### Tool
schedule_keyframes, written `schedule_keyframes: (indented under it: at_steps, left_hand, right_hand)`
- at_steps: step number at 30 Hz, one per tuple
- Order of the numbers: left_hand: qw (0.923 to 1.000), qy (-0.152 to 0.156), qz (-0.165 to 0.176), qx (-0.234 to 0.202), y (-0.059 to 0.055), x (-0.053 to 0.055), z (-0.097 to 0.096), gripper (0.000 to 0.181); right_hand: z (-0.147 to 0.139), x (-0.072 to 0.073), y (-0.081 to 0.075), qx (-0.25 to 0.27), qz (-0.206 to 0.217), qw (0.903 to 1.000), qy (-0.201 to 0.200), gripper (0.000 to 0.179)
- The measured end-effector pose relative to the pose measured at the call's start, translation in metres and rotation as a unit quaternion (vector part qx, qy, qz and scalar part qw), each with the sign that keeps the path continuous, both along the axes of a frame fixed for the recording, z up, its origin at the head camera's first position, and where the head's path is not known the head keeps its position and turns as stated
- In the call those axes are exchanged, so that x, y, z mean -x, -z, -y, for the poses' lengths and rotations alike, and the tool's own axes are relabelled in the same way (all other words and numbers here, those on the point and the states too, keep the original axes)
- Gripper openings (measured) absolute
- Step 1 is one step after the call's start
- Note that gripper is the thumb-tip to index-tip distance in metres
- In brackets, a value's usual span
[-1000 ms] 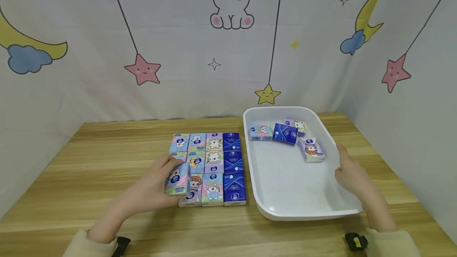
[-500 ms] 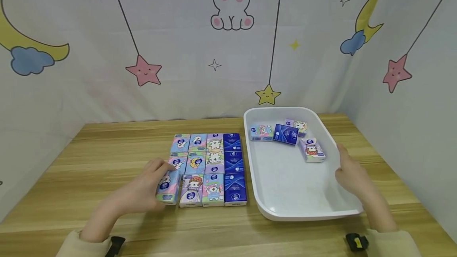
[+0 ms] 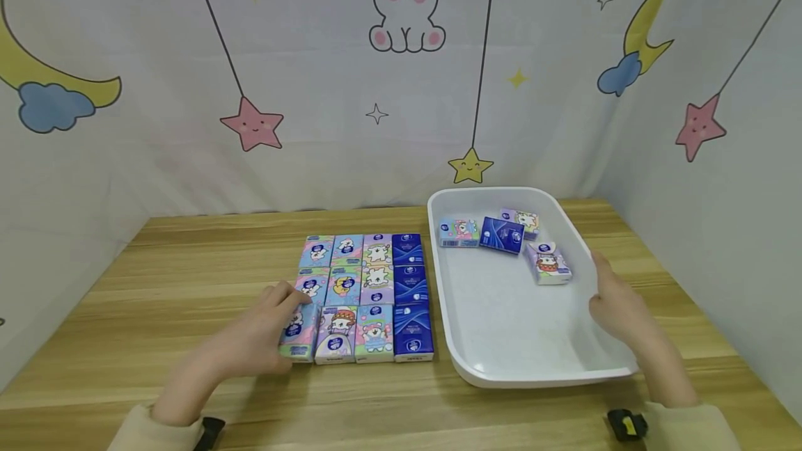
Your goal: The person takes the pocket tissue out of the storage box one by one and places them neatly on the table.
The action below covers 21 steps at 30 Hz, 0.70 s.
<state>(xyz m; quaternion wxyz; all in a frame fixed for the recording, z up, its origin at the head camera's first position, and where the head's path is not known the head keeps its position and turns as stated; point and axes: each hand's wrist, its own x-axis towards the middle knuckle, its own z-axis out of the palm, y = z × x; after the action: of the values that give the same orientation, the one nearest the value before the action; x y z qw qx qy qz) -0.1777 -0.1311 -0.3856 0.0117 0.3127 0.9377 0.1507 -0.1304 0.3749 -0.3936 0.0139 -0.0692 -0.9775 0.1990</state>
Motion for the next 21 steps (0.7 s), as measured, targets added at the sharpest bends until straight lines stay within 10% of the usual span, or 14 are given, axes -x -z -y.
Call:
schedule_keyframes:
  at_steps: [21]
  left_hand:
    - [0.9999,-0.003,-0.009,0.007,0.0103,0.0021,-0.0025,0.079]
  right_hand:
    - [-0.0004,0.0003,0.0006,-0.004,-0.005,1.0,0.003,0.073]
